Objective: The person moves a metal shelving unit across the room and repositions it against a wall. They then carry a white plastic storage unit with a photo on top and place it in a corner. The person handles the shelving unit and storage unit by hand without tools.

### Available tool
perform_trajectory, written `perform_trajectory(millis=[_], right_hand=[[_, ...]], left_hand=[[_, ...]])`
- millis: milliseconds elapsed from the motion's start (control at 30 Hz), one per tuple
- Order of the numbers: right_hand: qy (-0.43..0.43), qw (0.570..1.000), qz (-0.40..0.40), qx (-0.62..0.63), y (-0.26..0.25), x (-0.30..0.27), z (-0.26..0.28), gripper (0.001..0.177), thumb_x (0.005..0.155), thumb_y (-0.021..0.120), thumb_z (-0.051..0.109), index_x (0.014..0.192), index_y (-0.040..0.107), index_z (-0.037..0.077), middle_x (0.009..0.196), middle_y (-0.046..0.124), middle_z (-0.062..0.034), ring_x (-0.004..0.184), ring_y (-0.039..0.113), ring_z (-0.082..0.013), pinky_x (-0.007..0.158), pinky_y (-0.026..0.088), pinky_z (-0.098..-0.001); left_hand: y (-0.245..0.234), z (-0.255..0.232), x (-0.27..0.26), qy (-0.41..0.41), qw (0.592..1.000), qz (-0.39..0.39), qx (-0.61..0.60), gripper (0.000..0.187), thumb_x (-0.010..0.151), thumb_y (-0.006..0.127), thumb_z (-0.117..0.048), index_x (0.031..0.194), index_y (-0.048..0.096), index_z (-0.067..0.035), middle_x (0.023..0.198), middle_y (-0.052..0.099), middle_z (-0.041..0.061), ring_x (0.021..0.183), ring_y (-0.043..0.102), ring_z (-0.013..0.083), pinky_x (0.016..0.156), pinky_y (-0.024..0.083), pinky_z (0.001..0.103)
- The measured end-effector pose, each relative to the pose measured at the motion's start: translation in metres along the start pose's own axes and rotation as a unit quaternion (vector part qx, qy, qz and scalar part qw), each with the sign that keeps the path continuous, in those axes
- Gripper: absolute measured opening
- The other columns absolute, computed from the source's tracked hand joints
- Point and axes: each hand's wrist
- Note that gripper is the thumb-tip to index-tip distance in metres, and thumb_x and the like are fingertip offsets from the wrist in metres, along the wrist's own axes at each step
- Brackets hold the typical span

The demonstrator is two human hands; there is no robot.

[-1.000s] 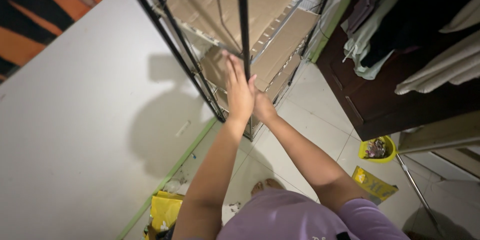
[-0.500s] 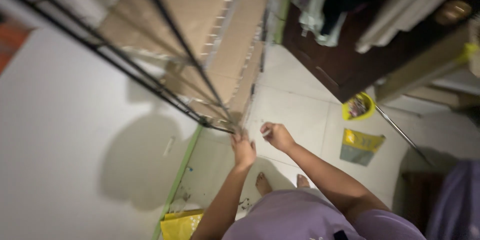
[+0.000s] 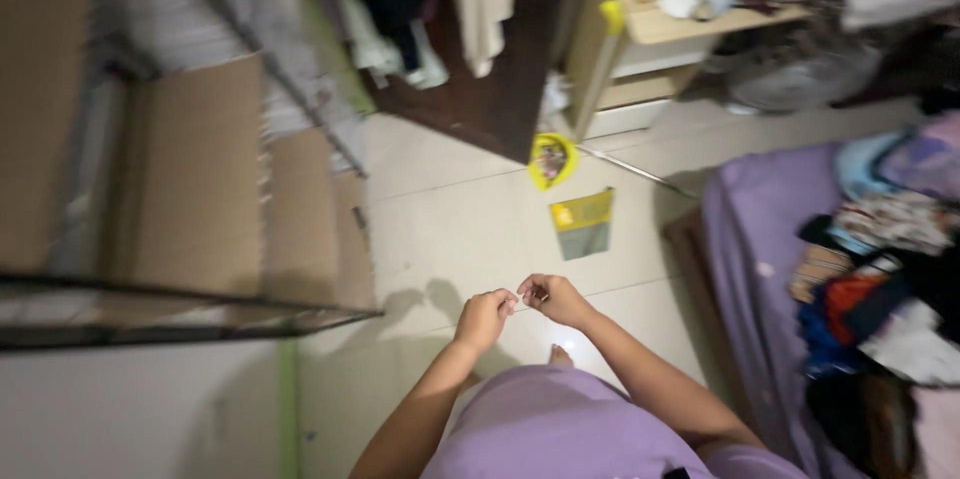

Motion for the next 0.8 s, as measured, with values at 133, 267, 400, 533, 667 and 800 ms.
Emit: perform_trajectory(millis=[133,267,400,533,667,800], right_hand=[[0.072,0.995,-0.038,0.049,-0.065,-0.059,-0.024,0.024,0.090,0.070,0.006,0.114,0.070,0.007,0.093,0.074,-0.0060,0.080,0.071,-0.0138,0.075,0.060,-0.0300],[0.118,0.987,-0.101,0.033,-0.121,-0.118,-0.055,0.038,0.086,0.075,0.007,0.123,0.063,0.009,0.106,0.072,-0.0032,0.082,0.072,-0.0145,0.074,0.060,-0.0312],[0.129,0.978,-0.156,0.054,-0.154,-0.161,-0.093,0.041,0.083,0.075,0.002,0.122,0.065,0.008,0.106,0.075,-0.0049,0.079,0.070,-0.0163,0.073,0.059,-0.0302],[0.202,0.955,-0.186,0.114,-0.170,-0.179,-0.117,0.040,0.083,0.070,-0.001,0.121,0.066,0.008,0.104,0.073,-0.0058,0.074,0.072,-0.0157,0.066,0.056,-0.0326],[0.199,0.947,-0.202,0.149,-0.185,-0.175,-0.122,0.037,0.086,0.070,0.001,0.122,0.067,0.008,0.102,0.072,-0.0061,0.075,0.070,-0.0147,0.067,0.056,-0.0312],[0.163,0.962,-0.191,0.112,-0.220,-0.162,-0.123,0.036,0.088,0.072,0.008,0.123,0.065,0.010,0.104,0.074,-0.0033,0.081,0.072,-0.0135,0.073,0.058,-0.0295]], left_hand=[[0.063,-0.031,0.034,0.078,0.996,0.033,0.042,0.033,0.091,0.069,-0.014,0.123,0.066,-0.009,0.112,0.071,0.015,0.108,0.066,0.0341,0.092,0.052,0.042],[0.127,-0.059,0.063,0.087,0.990,0.091,0.057,0.049,0.090,0.073,-0.018,0.134,0.056,-0.004,0.121,0.064,0.021,0.116,0.060,0.0370,0.098,0.048,0.043],[0.172,-0.088,0.082,0.127,0.981,0.140,0.054,0.039,0.091,0.071,-0.023,0.125,0.065,-0.005,0.114,0.071,0.016,0.111,0.067,0.0326,0.097,0.051,0.041],[0.190,-0.128,0.086,0.106,0.965,0.238,0.022,0.031,0.098,0.063,-0.028,0.116,0.072,-0.004,0.107,0.075,0.016,0.097,0.073,0.0302,0.089,0.056,0.038],[0.189,-0.156,0.110,0.137,0.954,0.267,0.026,0.029,0.099,0.062,-0.026,0.112,0.074,-0.003,0.101,0.076,0.017,0.092,0.074,0.0294,0.085,0.056,0.037],[0.203,-0.167,0.153,0.128,0.953,0.276,-0.016,0.025,0.096,0.063,-0.022,0.112,0.074,-0.006,0.100,0.076,0.016,0.096,0.075,0.0267,0.086,0.056,0.035]])
Point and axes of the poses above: each hand's wrist, its own x-axis towards the middle knuckle, its own y-axis out of the palm, z = x × y
